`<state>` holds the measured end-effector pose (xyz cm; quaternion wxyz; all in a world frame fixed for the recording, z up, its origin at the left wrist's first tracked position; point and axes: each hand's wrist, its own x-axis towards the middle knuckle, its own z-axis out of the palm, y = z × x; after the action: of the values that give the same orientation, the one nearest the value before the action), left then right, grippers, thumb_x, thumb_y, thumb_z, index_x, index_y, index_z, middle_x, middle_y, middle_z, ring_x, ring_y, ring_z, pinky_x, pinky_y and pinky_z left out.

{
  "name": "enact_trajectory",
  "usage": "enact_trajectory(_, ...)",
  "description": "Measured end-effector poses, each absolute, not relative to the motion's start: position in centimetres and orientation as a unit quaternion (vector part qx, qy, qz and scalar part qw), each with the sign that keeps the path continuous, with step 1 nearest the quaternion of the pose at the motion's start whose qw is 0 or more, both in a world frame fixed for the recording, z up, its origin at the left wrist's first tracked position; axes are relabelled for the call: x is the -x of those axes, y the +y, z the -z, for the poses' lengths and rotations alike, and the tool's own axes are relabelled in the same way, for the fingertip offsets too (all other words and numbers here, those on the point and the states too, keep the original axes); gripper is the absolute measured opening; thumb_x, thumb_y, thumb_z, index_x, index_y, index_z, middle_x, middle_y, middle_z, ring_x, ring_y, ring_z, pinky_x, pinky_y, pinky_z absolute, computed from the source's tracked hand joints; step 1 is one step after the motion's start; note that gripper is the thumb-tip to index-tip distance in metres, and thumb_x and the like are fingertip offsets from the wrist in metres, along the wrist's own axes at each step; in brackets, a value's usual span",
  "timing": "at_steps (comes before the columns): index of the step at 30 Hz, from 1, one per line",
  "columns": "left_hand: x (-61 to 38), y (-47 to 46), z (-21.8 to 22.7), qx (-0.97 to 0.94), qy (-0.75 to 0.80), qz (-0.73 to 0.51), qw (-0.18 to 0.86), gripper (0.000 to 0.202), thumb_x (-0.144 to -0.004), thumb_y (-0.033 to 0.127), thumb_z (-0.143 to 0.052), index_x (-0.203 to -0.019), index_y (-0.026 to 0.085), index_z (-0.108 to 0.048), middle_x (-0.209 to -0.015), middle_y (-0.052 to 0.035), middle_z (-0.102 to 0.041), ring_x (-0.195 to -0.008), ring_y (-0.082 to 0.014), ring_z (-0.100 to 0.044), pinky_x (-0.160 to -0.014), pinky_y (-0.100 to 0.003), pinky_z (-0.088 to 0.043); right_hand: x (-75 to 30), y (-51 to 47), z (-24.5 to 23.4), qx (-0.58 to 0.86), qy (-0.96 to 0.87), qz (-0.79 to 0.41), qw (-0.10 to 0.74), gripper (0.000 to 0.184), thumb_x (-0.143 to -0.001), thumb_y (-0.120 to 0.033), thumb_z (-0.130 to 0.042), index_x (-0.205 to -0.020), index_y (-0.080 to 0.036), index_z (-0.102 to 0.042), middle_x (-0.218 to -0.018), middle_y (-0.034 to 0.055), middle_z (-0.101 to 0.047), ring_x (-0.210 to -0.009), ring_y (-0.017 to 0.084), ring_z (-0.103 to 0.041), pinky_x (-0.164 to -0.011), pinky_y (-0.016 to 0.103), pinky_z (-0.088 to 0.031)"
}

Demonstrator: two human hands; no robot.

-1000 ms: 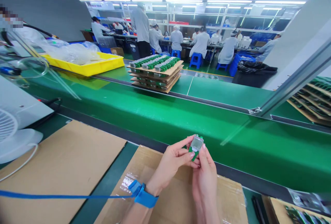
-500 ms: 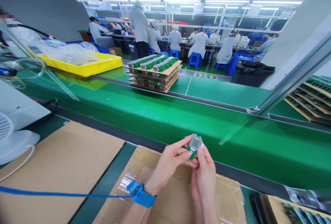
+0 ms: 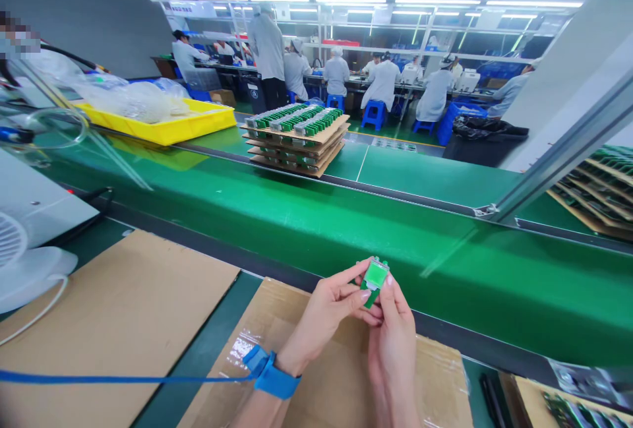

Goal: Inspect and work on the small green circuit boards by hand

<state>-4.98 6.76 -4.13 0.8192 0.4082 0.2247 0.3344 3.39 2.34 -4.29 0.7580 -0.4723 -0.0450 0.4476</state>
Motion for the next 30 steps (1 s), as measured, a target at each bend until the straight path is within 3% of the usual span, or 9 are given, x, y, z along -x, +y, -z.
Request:
enact_trajectory(7,4.78,6.85,4.31,-0.403,0.219,-0.334,0.824,0.068,-0.070,0.033,-0.076,-0.131,0.017,-0.051,-0.072,-0.0066,-0.071,-0.061,-0.0161,-0.066,-0.063,-0.027,-0.055,-3.32,2.22,4.33,0.475,-0.050,-0.452,0.754,0.049,-0.064,-0.040,-0.078,-0.108,-0.020,-0.067,-0.086,0.0040,-0.071,-0.078,0.015,-0.066,-0.060,0.018,-0.051)
enact_trajectory(14,4.90,6.69,4.21,-0.406,0.228,-0.332,0.821,0.068,-0.071,0.034,-0.075,-0.132,0.017,-0.049,-0.071,-0.0068,-0.071,-0.060,-0.0165,-0.066,-0.063,-0.028,-0.054,-3.20,2.26,4.30,0.479,-0.055,-0.459,0.747,0.044,-0.068,-0.039,-0.075,-0.106,-0.019,-0.067,-0.093,0.0060,-0.071,-0.077,0.013,-0.065,-0.058,0.016,-0.050)
enact_trajectory(20,5.01,6.58,3.88,-0.424,0.233,-0.327,0.812,0.065,-0.073,0.036,-0.073,-0.131,0.019,-0.051,-0.071,-0.0053,-0.070,-0.061,-0.0157,-0.064,-0.065,-0.027,-0.053,-3.29,2.22,4.43,0.485,-0.058,-0.448,0.749,0.040,-0.065,-0.038,-0.077,-0.100,-0.021,-0.068,-0.089,0.0027,-0.071,-0.066,0.009,-0.061,-0.048,0.012,-0.043)
enact_trajectory(25,4.87,6.55,4.02,-0.440,0.225,-0.342,0.799,0.058,-0.078,0.036,-0.069,-0.132,0.021,-0.051,-0.078,-0.0038,-0.068,-0.066,-0.0149,-0.061,-0.071,-0.029,-0.051,-3.12,2.38,4.45,0.505,-0.066,-0.420,0.751,0.043,-0.063,-0.044,-0.077,-0.099,-0.021,-0.070,-0.087,0.0031,-0.071,-0.070,0.011,-0.061,-0.055,0.018,-0.047)
enact_trajectory(30,4.73,6.31,4.10,-0.496,0.238,-0.360,0.753,0.044,-0.086,0.041,-0.059,-0.126,0.022,-0.057,-0.092,-0.0053,-0.064,-0.081,-0.0167,-0.056,-0.067,-0.023,-0.046,-2.53,2.45,4.07,0.557,-0.092,-0.359,0.743,0.042,-0.063,-0.040,-0.079,-0.101,-0.023,-0.072,-0.106,0.0044,-0.069,-0.078,0.013,-0.061,-0.056,0.019,-0.045)
